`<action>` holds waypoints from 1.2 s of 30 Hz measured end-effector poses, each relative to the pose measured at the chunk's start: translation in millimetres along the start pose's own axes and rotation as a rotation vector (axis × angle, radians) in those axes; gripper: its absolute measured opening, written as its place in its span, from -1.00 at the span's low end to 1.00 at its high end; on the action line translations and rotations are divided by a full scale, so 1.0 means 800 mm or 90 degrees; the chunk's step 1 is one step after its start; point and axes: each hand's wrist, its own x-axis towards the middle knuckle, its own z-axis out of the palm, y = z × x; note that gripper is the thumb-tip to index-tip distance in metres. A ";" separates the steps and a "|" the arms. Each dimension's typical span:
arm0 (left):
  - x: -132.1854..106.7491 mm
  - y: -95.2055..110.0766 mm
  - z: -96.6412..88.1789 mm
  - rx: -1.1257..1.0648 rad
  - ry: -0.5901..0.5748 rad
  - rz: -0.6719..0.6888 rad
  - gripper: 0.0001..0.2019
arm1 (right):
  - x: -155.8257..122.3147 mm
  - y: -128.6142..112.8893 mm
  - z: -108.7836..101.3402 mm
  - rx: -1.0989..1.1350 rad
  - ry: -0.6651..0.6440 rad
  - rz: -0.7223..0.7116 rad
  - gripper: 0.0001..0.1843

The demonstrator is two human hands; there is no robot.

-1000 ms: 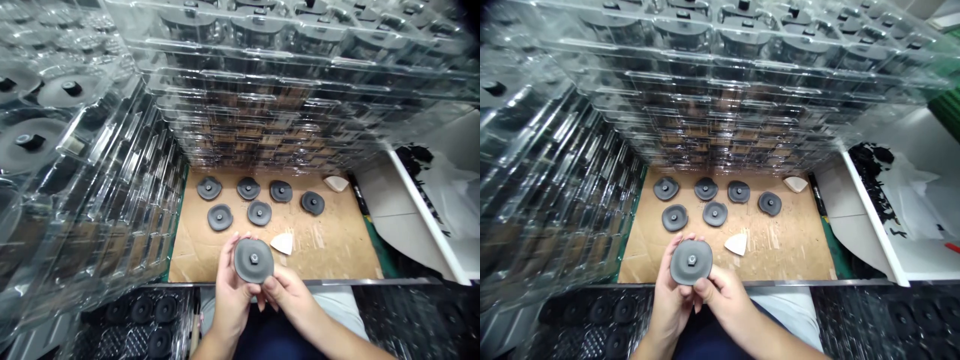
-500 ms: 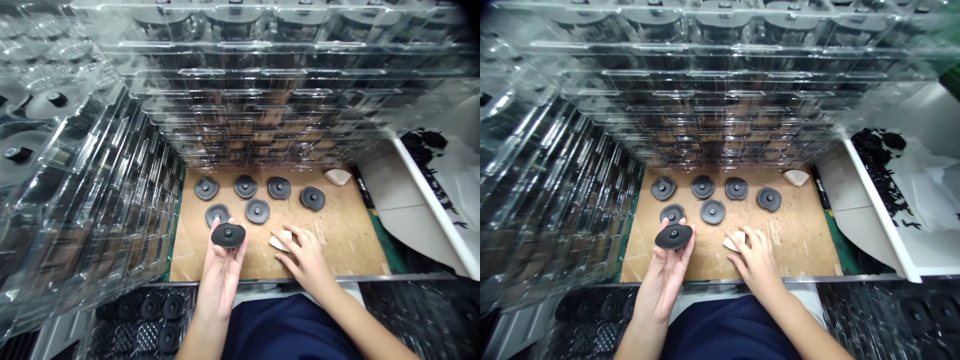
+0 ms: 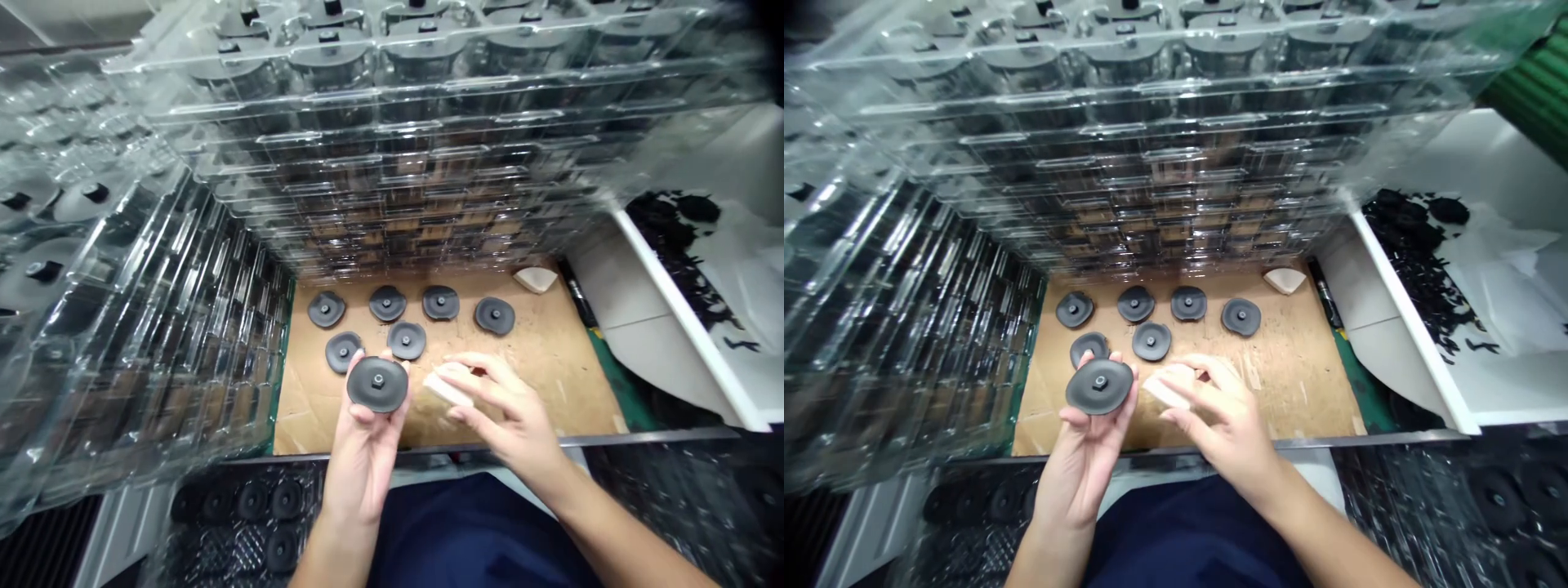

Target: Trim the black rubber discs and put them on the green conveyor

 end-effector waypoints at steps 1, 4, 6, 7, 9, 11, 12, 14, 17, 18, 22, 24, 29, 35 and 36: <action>-0.002 -0.002 0.003 0.011 -0.005 0.003 -0.41 | 0.005 -0.010 -0.001 0.018 0.005 -0.009 -0.71; -0.009 -0.007 0.010 0.034 -0.029 0.026 -0.38 | 0.012 -0.026 0.000 0.060 0.023 -0.030 -0.72; -0.012 -0.008 0.013 0.040 -0.047 0.044 -0.38 | 0.011 -0.027 -0.001 0.077 0.032 -0.012 -0.72; -0.013 -0.009 0.013 0.043 -0.053 0.050 -0.38 | 0.009 -0.025 -0.002 0.086 0.036 0.006 -0.73; -0.014 -0.009 0.013 0.052 -0.056 0.048 -0.40 | 0.006 -0.021 -0.007 0.124 0.046 0.061 -0.73; -0.014 -0.010 0.012 0.060 -0.057 0.042 -0.39 | 0.003 -0.017 -0.012 0.188 0.050 0.136 -0.74; -0.014 -0.010 0.012 0.065 -0.059 0.041 -0.38 | 0.001 -0.015 -0.014 0.220 0.049 0.173 -0.74; -0.013 -0.011 0.010 0.076 -0.070 0.037 -0.36 | -0.001 -0.013 -0.013 0.265 0.043 0.240 -0.69; -0.013 -0.012 0.009 0.092 -0.083 0.023 -0.36 | -0.007 -0.009 -0.006 0.291 0.030 0.301 -0.64; -0.013 -0.012 0.009 0.097 -0.084 0.017 -0.36 | -0.009 -0.007 -0.003 0.299 0.026 0.316 -0.63; -0.012 -0.012 0.009 0.119 -0.084 0.002 -0.33 | -0.014 0.004 0.003 0.318 0.018 0.351 -0.57; -0.013 -0.012 0.010 0.123 -0.088 -0.004 -0.34 | -0.013 0.008 -0.001 0.319 0.019 0.362 -0.58; -0.016 -0.011 0.010 0.121 -0.113 -0.019 -0.36 | -0.008 0.006 -0.012 0.301 0.010 0.365 -0.64; -0.022 -0.010 0.014 0.149 -0.182 -0.018 -0.44 | -0.014 0.006 -0.003 0.292 -0.016 0.360 -0.67; -0.022 -0.010 0.014 0.149 -0.190 -0.012 -0.44 | -0.016 0.006 -0.001 0.294 -0.023 0.360 -0.67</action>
